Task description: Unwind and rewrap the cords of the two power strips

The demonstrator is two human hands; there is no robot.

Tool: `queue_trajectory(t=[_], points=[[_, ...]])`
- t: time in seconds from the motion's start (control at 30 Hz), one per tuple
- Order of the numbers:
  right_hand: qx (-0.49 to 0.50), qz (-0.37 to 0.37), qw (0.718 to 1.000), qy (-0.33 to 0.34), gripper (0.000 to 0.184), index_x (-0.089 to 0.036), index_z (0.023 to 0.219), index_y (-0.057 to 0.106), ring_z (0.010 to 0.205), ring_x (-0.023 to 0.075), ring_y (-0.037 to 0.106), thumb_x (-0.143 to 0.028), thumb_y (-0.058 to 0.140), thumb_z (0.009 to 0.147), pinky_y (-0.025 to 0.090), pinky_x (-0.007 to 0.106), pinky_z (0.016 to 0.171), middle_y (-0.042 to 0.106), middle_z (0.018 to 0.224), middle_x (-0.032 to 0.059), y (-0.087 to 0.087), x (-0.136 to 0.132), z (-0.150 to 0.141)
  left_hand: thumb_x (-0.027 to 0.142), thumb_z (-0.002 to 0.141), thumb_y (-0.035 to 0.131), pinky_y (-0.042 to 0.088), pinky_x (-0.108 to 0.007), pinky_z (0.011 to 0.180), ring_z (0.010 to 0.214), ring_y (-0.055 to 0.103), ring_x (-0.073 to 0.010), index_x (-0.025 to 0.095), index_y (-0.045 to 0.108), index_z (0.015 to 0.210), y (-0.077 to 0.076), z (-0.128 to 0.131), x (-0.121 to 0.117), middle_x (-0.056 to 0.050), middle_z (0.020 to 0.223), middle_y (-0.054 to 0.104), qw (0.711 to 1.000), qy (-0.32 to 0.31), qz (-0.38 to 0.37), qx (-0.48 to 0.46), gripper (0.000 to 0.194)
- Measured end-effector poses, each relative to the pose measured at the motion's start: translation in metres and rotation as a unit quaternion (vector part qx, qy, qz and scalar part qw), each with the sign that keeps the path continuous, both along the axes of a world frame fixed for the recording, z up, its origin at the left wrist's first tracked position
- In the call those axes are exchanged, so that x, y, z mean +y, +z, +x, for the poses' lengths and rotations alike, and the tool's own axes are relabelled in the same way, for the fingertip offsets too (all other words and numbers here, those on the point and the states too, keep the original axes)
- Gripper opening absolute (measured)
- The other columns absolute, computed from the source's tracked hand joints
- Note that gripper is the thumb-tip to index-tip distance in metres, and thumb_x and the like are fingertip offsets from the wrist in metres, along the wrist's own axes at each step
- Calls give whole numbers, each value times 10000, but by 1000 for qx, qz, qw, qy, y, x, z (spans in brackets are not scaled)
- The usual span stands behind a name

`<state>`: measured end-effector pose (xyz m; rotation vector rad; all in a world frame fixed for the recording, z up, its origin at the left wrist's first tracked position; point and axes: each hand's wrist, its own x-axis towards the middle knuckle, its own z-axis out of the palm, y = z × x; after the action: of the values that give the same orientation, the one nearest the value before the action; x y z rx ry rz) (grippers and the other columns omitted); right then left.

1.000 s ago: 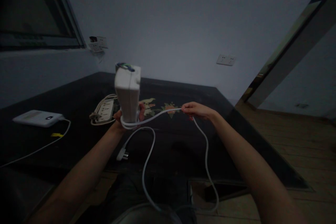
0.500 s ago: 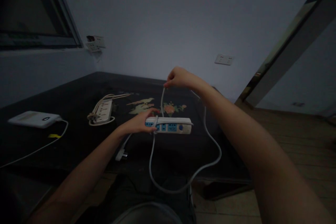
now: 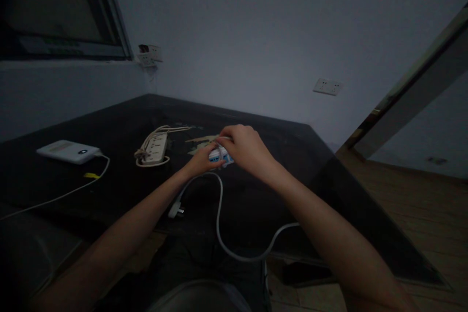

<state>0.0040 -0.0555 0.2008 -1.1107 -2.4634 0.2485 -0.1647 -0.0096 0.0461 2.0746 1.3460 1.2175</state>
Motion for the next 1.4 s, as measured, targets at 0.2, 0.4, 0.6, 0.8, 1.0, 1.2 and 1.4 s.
queue_trajectory(t=[0.2,0.4,0.6,0.8,1.0,1.2,1.4], points=[[114,-63,991,8,251,-180,973,692,823,194,610,-285,483,883,403,270,713,703,912,65,-40,-6,30,380,694,697,488,-291,701,802,608,-182,142,558,1036,-1,6,3,-61,949,633,982,-5,-71,-172,439],[184,-108,976,-36,286,-197,972,678,927,245,624,-342,448,883,440,312,783,707,974,72,-86,-5,50,428,649,739,497,-254,517,582,595,-125,136,544,987,4,15,-2,-32,835,628,889,-62,-154,-428,487],[170,-126,977,-26,299,-214,995,658,942,244,638,-370,419,905,456,317,800,707,998,67,-114,-11,44,440,602,779,509,-255,495,537,592,-122,130,559,929,12,22,-11,-12,732,634,846,-91,-183,-492,502],[129,-100,986,-24,308,-226,1059,636,986,263,637,-366,399,921,447,354,839,692,1063,88,-118,-18,44,465,583,800,510,-246,494,528,596,-119,129,568,928,15,24,-15,-21,728,651,835,-115,-195,-502,535],[162,-120,979,-24,280,-213,998,632,938,239,634,-374,420,911,448,312,799,695,994,70,-118,-5,60,482,627,776,520,-247,497,547,613,-129,132,587,949,11,25,-14,-27,741,652,822,-158,-209,-506,512],[134,-166,976,35,376,-178,786,632,704,167,548,-461,413,900,397,262,655,607,725,29,-111,8,74,492,591,792,499,-212,469,520,586,-108,113,594,980,12,24,-19,-27,725,647,813,-227,-191,-501,578],[103,-301,942,105,444,-155,711,596,494,87,342,-554,461,853,275,221,487,392,537,-45,-105,22,91,602,530,772,464,-190,465,502,560,-101,108,630,963,14,16,-25,-18,652,629,820,-287,-190,-458,672]])
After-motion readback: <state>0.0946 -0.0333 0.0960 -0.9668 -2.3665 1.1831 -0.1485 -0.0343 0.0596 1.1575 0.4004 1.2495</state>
